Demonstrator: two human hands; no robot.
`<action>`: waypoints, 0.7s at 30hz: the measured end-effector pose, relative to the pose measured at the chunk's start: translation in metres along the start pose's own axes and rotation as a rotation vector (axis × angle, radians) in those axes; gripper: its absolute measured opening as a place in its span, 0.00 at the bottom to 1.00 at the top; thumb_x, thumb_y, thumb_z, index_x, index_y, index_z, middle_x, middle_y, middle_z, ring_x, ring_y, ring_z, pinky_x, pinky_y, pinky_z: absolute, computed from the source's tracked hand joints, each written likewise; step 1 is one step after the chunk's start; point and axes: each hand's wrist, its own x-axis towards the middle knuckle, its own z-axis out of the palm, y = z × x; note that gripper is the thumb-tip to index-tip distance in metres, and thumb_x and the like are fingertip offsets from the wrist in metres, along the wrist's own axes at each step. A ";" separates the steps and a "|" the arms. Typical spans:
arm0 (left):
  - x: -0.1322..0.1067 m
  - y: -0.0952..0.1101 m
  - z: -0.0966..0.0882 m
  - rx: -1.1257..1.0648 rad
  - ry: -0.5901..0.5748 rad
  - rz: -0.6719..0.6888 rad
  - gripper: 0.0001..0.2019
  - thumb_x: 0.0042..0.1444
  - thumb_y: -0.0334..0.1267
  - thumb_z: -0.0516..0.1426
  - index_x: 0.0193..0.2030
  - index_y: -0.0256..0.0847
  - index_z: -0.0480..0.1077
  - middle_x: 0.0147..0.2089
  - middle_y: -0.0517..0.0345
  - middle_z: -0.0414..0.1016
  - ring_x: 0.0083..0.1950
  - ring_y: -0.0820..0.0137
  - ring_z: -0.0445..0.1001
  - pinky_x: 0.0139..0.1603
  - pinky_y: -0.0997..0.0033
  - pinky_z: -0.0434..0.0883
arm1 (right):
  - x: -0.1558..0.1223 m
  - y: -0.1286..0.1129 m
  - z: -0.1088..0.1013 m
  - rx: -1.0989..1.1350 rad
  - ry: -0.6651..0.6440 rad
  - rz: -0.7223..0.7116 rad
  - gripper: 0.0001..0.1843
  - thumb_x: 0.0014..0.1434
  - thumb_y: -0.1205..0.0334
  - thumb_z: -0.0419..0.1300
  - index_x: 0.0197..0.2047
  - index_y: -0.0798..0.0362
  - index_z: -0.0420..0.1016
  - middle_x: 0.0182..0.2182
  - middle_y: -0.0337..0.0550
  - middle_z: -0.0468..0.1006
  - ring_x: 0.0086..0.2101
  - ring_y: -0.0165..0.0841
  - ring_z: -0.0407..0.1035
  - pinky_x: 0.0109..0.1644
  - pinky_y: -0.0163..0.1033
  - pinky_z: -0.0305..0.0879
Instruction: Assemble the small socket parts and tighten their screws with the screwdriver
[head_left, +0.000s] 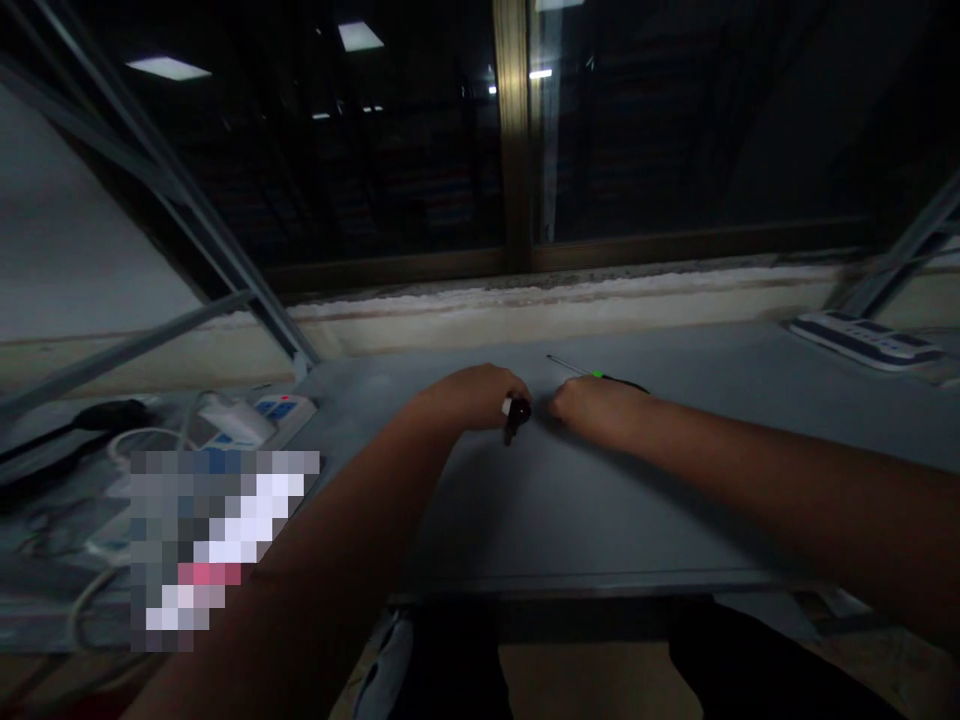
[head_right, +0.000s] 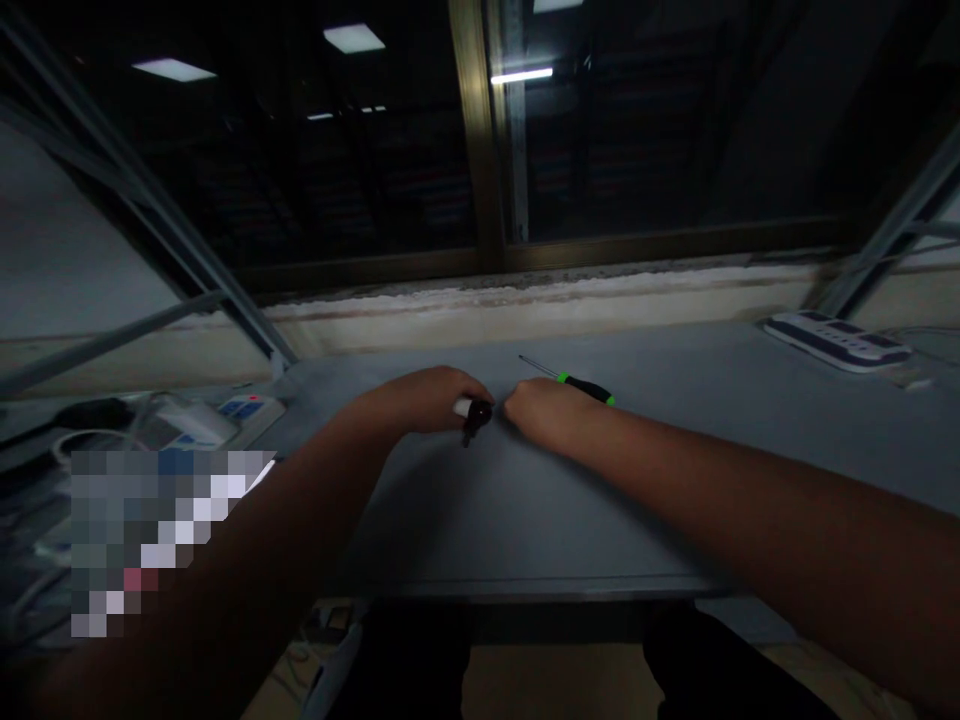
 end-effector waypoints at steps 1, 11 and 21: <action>0.005 -0.001 0.001 0.003 0.035 -0.016 0.13 0.47 0.33 0.62 0.41 0.47 0.80 0.39 0.55 0.83 0.41 0.63 0.79 0.42 0.68 0.69 | 0.001 0.000 -0.001 -0.054 -0.018 0.004 0.12 0.61 0.54 0.61 0.39 0.50 0.82 0.15 0.39 0.68 0.17 0.30 0.59 0.26 0.38 0.57; 0.028 -0.014 0.051 -0.288 0.528 -0.164 0.25 0.45 0.49 0.69 0.42 0.41 0.63 0.34 0.58 0.74 0.32 0.70 0.71 0.31 0.72 0.61 | -0.023 0.049 -0.023 0.258 0.176 0.021 0.06 0.59 0.59 0.61 0.36 0.53 0.76 0.26 0.39 0.75 0.24 0.30 0.68 0.28 0.36 0.62; 0.028 0.000 0.054 -0.304 0.382 0.209 0.19 0.51 0.51 0.68 0.38 0.41 0.70 0.38 0.58 0.75 0.40 0.68 0.73 0.41 0.69 0.65 | -0.018 0.037 -0.017 0.733 0.247 0.089 0.17 0.55 0.47 0.70 0.36 0.52 0.78 0.29 0.37 0.77 0.28 0.28 0.69 0.34 0.36 0.67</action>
